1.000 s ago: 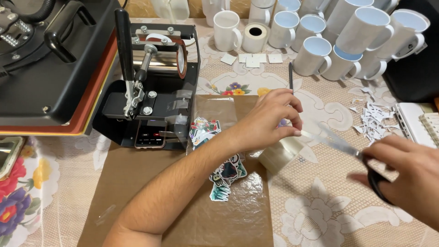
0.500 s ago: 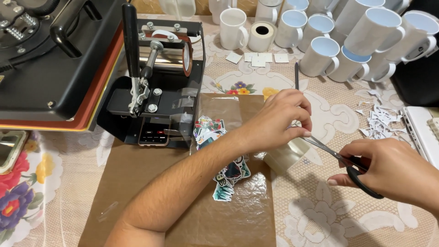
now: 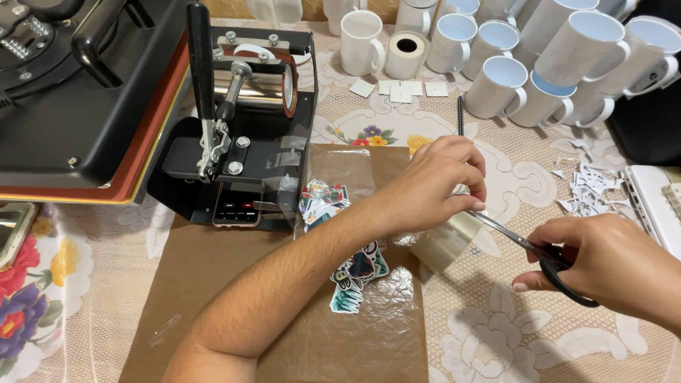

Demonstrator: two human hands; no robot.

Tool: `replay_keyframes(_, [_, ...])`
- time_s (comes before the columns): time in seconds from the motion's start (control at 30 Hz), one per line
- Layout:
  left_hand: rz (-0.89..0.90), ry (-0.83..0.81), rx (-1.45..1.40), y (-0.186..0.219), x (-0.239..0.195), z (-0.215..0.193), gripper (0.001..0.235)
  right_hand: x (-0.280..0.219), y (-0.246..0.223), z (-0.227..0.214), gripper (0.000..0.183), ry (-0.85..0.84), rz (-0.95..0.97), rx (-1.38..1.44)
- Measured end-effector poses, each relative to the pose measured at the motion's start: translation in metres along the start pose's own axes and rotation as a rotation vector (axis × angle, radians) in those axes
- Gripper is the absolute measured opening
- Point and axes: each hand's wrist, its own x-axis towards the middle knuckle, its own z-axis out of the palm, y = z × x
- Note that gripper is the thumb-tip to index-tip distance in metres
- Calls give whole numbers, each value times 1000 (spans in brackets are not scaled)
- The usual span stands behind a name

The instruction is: The person is cutting small pieces of adhesive tape with scissors and attaching them to the back of various stickers on a workspace.

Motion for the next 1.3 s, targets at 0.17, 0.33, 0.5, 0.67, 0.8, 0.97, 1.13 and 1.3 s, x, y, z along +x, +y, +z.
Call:
replay_keyframes(0.17, [-19,5,-9,-1,1,2,7,6,5,5,45,-23,10,6])
replay_keyframes(0.33, [-27,107,-74,28,-27,-9,11,8,11,12,46,25,-30,-26])
replay_keyframes(0.5, [86,293,59,64,-121,-64,13,25,30,45,46,119,-31,-39])
replay_keyframes(0.67, [-392,622,508,37,-232,-131,9,65,75,100,45,307,-437,496])
replay_keyframes(0.8, [-611,704,656,2,-294,-159,12,73,81,106,46,243,-328,473])
replay_keyframes(0.97, [-697,815,690,-17,-306,-171,11,87,93,120,53,240,-264,335])
replay_keyframes(1.13, [-668,835,712,-28,-303,-173,16,90,99,124,53,228,-257,356])
replay_keyframes(1.3, [-646,835,764,-37,-300,-174,18,89,99,122,54,245,-271,340])
